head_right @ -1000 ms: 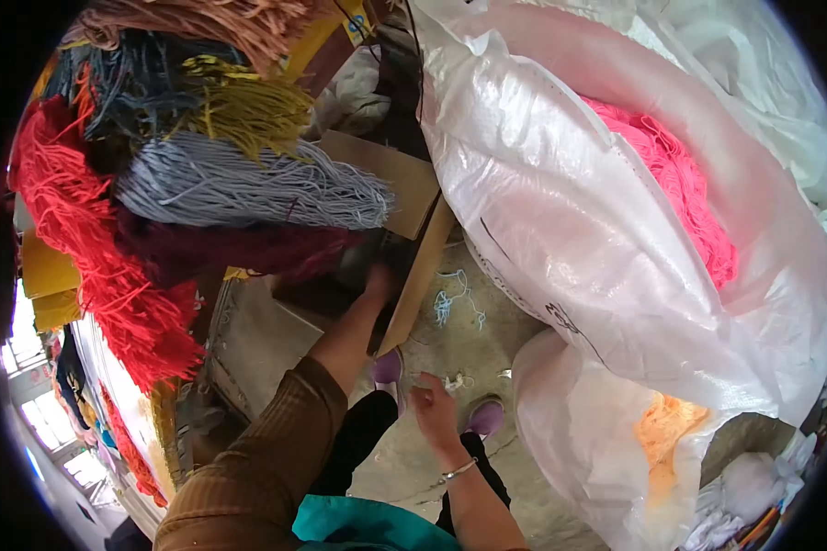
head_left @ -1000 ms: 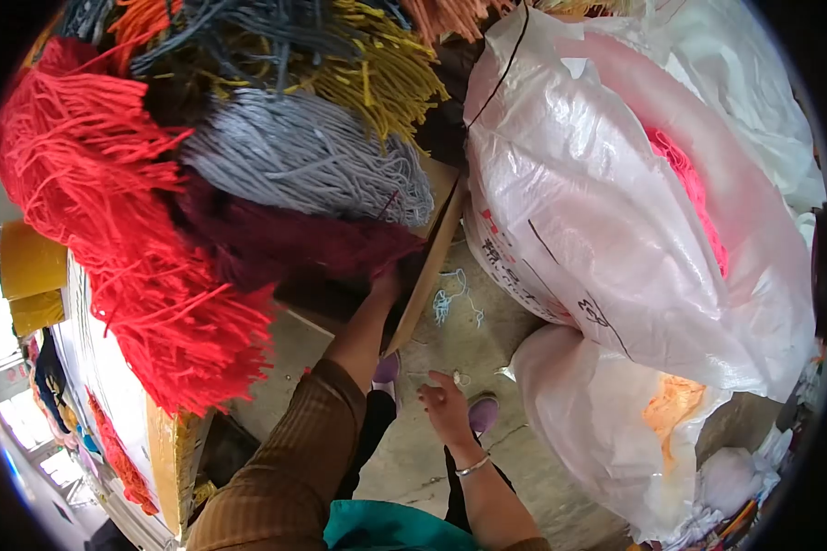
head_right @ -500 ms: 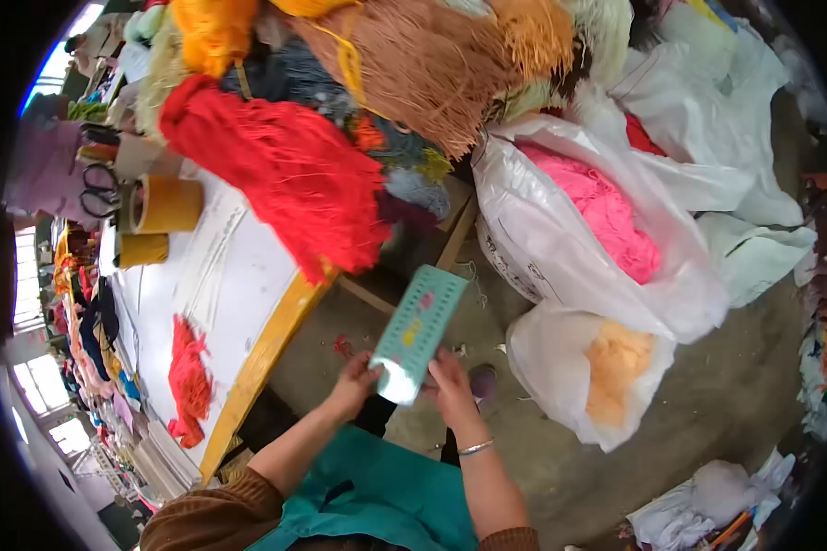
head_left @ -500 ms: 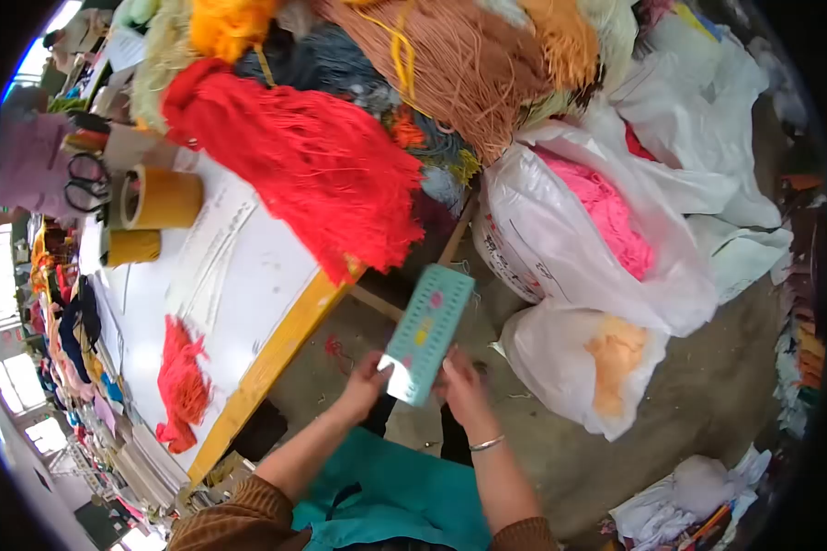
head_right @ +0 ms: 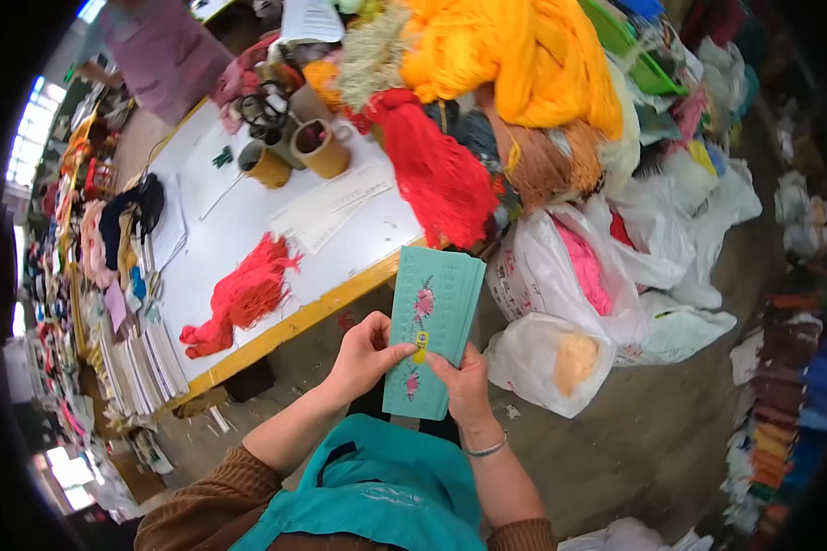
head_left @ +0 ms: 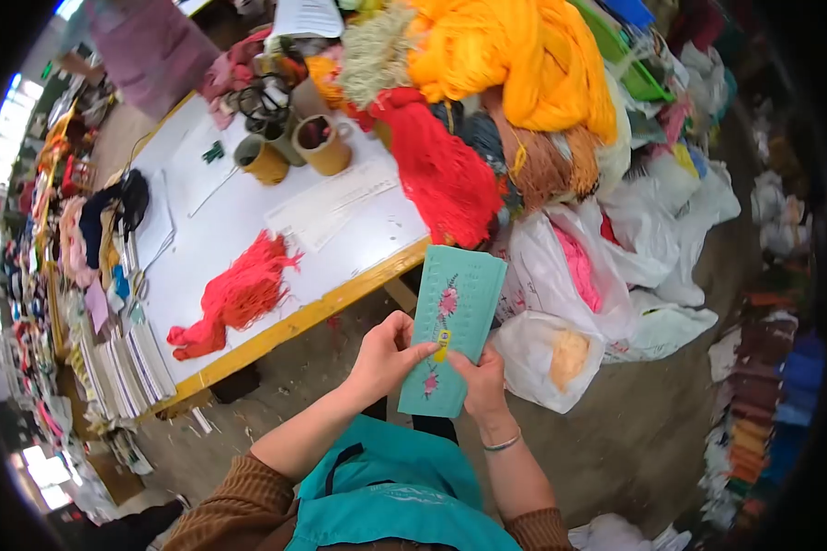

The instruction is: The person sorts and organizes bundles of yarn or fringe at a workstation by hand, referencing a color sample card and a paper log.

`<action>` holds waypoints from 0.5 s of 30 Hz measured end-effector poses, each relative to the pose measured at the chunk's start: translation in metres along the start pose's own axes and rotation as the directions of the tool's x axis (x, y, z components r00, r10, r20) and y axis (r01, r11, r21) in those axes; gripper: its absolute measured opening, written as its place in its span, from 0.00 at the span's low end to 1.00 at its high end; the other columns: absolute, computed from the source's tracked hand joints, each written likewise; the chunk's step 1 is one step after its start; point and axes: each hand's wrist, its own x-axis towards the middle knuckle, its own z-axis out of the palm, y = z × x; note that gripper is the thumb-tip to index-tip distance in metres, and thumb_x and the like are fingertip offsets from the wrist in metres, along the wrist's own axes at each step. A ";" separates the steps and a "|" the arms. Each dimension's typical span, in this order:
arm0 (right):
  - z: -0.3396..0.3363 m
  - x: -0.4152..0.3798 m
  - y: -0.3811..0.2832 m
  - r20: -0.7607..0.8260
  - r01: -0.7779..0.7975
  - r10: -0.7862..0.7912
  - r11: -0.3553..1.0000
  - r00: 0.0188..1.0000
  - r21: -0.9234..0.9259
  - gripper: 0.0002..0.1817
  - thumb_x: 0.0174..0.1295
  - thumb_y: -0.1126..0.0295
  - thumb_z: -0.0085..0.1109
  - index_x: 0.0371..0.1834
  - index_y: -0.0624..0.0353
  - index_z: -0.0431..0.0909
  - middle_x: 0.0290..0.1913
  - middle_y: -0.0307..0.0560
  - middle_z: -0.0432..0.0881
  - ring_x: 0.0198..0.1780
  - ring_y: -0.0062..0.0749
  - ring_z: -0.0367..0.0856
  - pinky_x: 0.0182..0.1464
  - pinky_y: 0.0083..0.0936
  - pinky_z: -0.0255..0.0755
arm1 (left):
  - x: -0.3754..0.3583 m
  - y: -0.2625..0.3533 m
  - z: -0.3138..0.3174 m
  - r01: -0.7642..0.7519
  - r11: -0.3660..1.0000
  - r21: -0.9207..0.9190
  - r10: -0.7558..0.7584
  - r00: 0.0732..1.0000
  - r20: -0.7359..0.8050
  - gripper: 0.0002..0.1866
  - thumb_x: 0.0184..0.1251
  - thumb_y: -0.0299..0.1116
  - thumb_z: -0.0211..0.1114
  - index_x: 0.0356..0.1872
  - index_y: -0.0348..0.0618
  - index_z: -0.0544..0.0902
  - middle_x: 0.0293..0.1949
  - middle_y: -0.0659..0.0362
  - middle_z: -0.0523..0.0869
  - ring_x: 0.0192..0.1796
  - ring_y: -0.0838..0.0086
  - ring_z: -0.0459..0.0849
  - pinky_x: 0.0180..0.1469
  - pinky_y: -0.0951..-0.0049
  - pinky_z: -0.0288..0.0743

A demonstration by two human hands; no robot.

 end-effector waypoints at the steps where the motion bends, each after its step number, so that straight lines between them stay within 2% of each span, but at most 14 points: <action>1: 0.010 0.000 0.000 0.016 0.013 -0.012 1.000 1.000 -0.009 0.16 0.64 0.76 0.62 0.55 0.64 0.77 0.50 0.43 0.84 0.49 0.24 0.82 0.54 0.25 0.76 | -0.005 0.000 -0.009 -0.006 1.000 -0.018 0.005 1.000 -0.017 0.17 0.58 0.31 0.75 0.32 0.41 0.71 0.25 0.68 0.74 0.29 0.86 0.70 0.31 0.80 0.69; 4: 0.040 0.004 0.011 0.044 -0.034 0.035 0.999 0.998 -0.036 0.16 0.64 0.74 0.64 0.54 0.63 0.78 0.51 0.43 0.84 0.49 0.24 0.82 0.54 0.26 0.76 | -0.018 -0.004 -0.042 -0.059 0.995 -0.082 0.052 0.995 -0.084 0.13 0.61 0.31 0.73 0.33 0.39 0.75 0.24 0.68 0.75 0.29 0.87 0.70 0.31 0.80 0.68; 8: 0.072 0.024 0.039 0.075 -0.113 0.113 0.994 0.991 -0.010 0.15 0.64 0.72 0.64 0.53 0.63 0.79 0.51 0.43 0.84 0.49 0.24 0.82 0.53 0.26 0.76 | -0.013 -0.035 -0.084 -0.050 0.947 -0.319 -0.009 0.984 -0.180 0.09 0.65 0.31 0.69 0.32 0.35 0.81 0.24 0.67 0.77 0.28 0.86 0.69 0.30 0.80 0.66; 10: 0.092 0.039 0.048 0.028 -0.157 0.158 0.987 0.987 -0.042 0.15 0.66 0.71 0.62 0.53 0.63 0.79 0.50 0.43 0.84 0.48 0.24 0.82 0.52 0.26 0.77 | -0.009 -0.052 -0.111 -0.027 0.939 -0.343 -0.038 0.982 -0.183 0.11 0.68 0.34 0.66 0.31 0.34 0.81 0.24 0.68 0.77 0.29 0.86 0.70 0.31 0.80 0.66; 11: 0.099 0.048 0.055 0.042 -0.172 0.175 0.983 0.984 -0.055 0.15 0.66 0.71 0.62 0.53 0.63 0.79 0.50 0.43 0.84 0.48 0.24 0.82 0.52 0.26 0.77 | -0.004 -0.066 -0.124 0.000 0.941 -0.337 -0.054 0.987 -0.152 0.12 0.69 0.35 0.65 0.32 0.34 0.82 0.24 0.67 0.77 0.29 0.86 0.70 0.32 0.79 0.67; 13: 0.107 0.067 0.070 -0.020 -0.224 0.225 0.954 0.974 -0.197 0.14 0.67 0.70 0.60 0.54 0.65 0.78 0.50 0.43 0.84 0.47 0.25 0.82 0.51 0.26 0.77 | 0.003 -0.079 -0.143 0.023 0.939 -0.344 -0.062 0.993 -0.104 0.15 0.72 0.39 0.61 0.36 0.33 0.83 0.26 0.66 0.80 0.31 0.84 0.73 0.35 0.78 0.70; 15: 0.116 0.086 0.084 -0.022 -0.256 0.257 0.944 0.966 -0.210 0.15 0.68 0.70 0.59 0.54 0.65 0.77 0.50 0.43 0.84 0.47 0.25 0.82 0.51 0.26 0.77 | 0.012 -0.088 -0.161 0.054 0.942 -0.331 -0.094 0.990 -0.106 0.15 0.73 0.39 0.60 0.36 0.33 0.83 0.27 0.65 0.81 0.31 0.83 0.74 0.36 0.78 0.70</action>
